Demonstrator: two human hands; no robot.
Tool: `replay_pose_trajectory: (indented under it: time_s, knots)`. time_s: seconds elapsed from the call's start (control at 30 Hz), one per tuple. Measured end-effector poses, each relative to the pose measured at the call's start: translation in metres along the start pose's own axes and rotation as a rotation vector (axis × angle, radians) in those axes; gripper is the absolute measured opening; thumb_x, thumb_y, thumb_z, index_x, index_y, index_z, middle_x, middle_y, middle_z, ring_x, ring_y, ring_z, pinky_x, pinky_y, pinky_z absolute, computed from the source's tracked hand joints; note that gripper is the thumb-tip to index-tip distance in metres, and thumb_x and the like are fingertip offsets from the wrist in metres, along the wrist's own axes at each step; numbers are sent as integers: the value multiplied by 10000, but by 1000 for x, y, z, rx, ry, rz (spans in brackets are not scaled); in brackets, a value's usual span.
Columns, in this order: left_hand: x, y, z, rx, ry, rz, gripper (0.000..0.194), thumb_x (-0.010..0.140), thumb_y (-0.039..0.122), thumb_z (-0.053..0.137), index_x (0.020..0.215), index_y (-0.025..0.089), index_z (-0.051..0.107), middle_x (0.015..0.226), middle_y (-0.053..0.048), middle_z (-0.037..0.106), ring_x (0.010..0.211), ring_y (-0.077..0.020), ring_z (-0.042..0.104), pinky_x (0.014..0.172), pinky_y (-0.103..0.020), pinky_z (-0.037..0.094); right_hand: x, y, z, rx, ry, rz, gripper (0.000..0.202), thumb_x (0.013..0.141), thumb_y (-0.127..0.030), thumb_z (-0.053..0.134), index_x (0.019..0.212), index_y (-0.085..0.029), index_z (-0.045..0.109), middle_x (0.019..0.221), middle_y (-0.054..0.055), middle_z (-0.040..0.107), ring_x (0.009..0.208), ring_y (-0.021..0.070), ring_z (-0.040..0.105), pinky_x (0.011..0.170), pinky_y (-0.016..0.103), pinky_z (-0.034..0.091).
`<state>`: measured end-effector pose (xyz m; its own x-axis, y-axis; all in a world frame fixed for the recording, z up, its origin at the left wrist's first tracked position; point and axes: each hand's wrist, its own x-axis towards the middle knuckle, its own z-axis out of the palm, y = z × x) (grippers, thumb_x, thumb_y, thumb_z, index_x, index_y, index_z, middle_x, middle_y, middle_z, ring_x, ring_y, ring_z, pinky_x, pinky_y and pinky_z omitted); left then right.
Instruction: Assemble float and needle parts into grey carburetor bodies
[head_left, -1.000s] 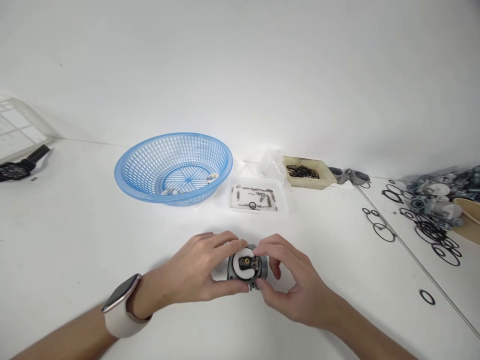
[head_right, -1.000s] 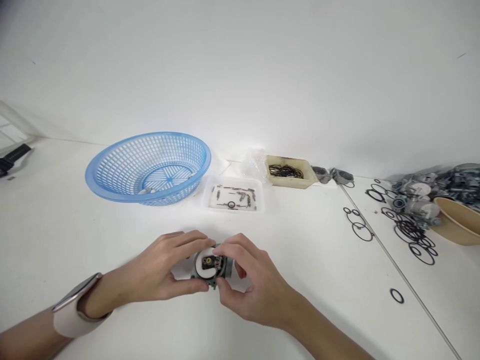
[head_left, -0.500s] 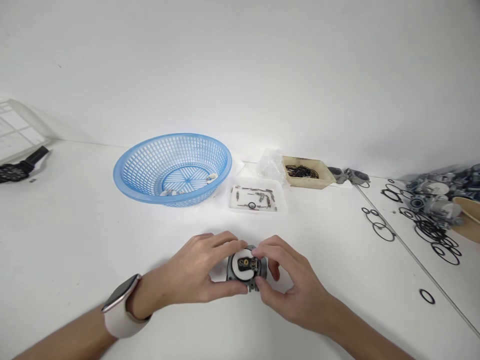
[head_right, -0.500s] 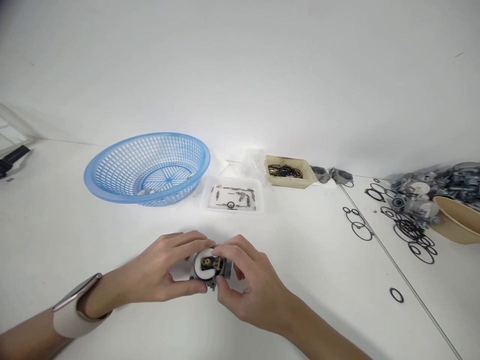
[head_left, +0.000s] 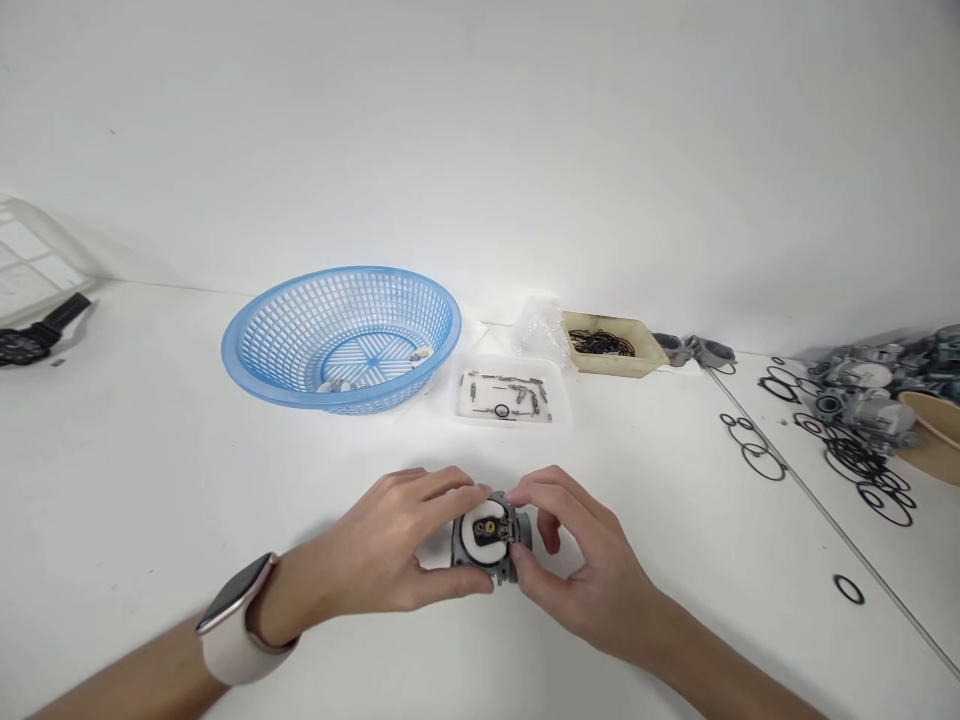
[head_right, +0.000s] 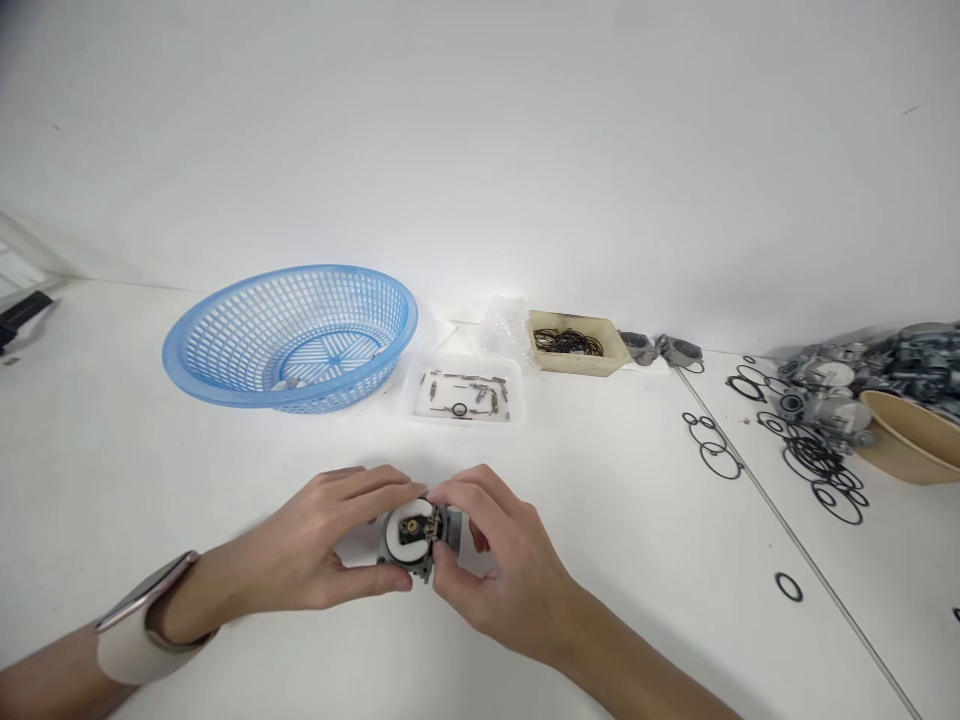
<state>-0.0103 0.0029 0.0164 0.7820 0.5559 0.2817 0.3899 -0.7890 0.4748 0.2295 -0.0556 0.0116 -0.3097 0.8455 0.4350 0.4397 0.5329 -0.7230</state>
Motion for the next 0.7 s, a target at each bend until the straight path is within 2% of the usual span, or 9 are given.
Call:
replay_pose_trajectory:
  time_s: [0.27,0.43,0.7]
  knots:
    - [2,2,-2,-37,-18,-10,521,941,551,725,1327,233,581,1100,-62,733,900,-237,723,757,-354,551,0,-1,1,5,9,13,479,851,-44,586,1258,-295,557,1041,33,634,630,126,524,562,282,518]
    - [3,5,-2,-76,-65,-87,493,916,514,768,1280,238,582,1039,-19,704,868,-213,699,722,-332,521,-2,1,0,49,-37,12,490,863,-26,564,1265,-306,550,1053,27,617,663,125,521,587,276,512]
    - [3,2,0,-66,-83,-90,507,923,520,761,1295,250,548,1055,-12,689,860,-210,671,741,-343,490,-1,1,-6,131,-122,28,547,842,-21,590,1295,-325,548,1075,19,591,707,135,515,632,293,504]
